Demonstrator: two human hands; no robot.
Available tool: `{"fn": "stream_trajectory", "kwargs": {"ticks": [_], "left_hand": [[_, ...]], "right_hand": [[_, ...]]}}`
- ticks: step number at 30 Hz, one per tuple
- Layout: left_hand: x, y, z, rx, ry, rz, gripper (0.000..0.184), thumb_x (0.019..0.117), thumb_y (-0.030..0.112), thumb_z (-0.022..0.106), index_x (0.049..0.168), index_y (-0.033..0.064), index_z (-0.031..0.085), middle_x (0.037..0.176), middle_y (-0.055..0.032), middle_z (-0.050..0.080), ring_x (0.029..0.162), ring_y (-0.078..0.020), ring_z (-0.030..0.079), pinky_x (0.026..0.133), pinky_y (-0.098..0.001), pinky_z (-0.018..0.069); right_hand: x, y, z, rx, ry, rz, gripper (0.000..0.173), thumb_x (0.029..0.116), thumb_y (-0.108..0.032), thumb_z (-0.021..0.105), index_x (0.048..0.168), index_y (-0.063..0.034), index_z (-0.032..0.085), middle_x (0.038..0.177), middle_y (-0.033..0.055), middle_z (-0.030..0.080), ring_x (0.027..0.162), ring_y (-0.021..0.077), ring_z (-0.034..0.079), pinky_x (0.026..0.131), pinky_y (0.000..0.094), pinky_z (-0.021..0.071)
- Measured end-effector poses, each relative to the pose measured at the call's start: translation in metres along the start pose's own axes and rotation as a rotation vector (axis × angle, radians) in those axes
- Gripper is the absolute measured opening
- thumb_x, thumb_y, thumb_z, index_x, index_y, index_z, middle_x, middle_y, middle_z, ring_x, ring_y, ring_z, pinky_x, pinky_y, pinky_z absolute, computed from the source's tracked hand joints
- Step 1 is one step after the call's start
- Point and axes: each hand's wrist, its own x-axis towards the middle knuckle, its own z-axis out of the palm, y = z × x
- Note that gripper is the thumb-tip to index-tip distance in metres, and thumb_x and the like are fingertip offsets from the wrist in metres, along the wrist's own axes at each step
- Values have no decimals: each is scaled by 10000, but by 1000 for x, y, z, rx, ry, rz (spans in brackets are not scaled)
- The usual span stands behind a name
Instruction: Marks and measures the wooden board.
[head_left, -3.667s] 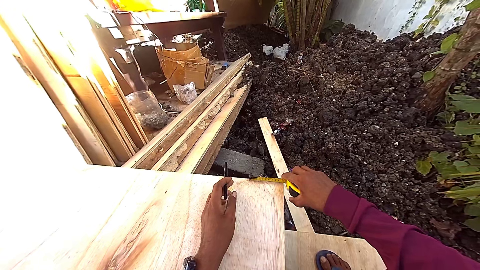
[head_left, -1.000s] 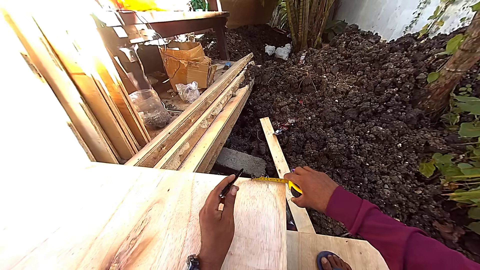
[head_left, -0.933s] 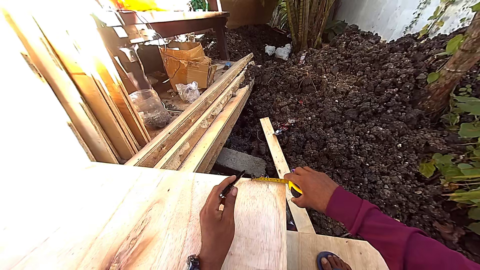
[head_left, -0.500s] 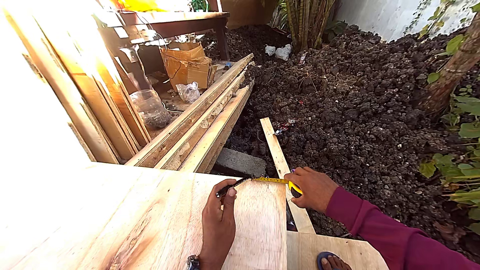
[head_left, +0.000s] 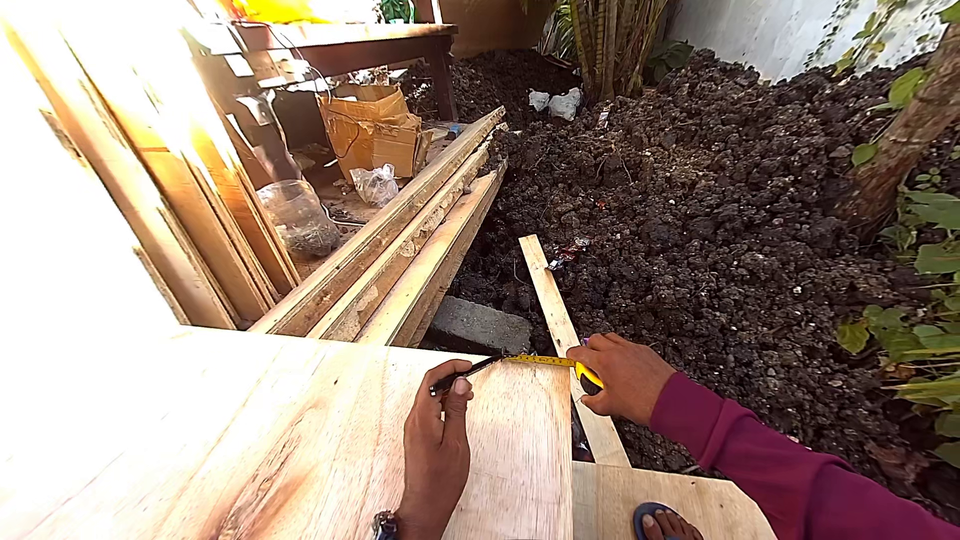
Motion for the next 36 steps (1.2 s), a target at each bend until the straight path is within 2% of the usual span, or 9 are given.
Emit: {"fn": "stream_trajectory", "kwargs": {"ticks": [13,36], "left_hand": [[0,1,-1,-21,12,3,338,1082,344,425,1184,95,631,861,37,653,753,-97,639,650,-225,540],[0,2,-2,-12,12,-1,324,1079,323,418,1183,101,629,855,43,659,755,-90,640,655,-231,537]], "right_hand": [[1,0,1,-6,-6,-4,590,905,-393,744,1445,-231,568,1319,102,602,1230,310,578,936,474,539],[0,-1,-1,-2,-10,7,588,905,-385,745,1447,-240,568,1318,98,602,1228,307,579,930,478,540]]}}
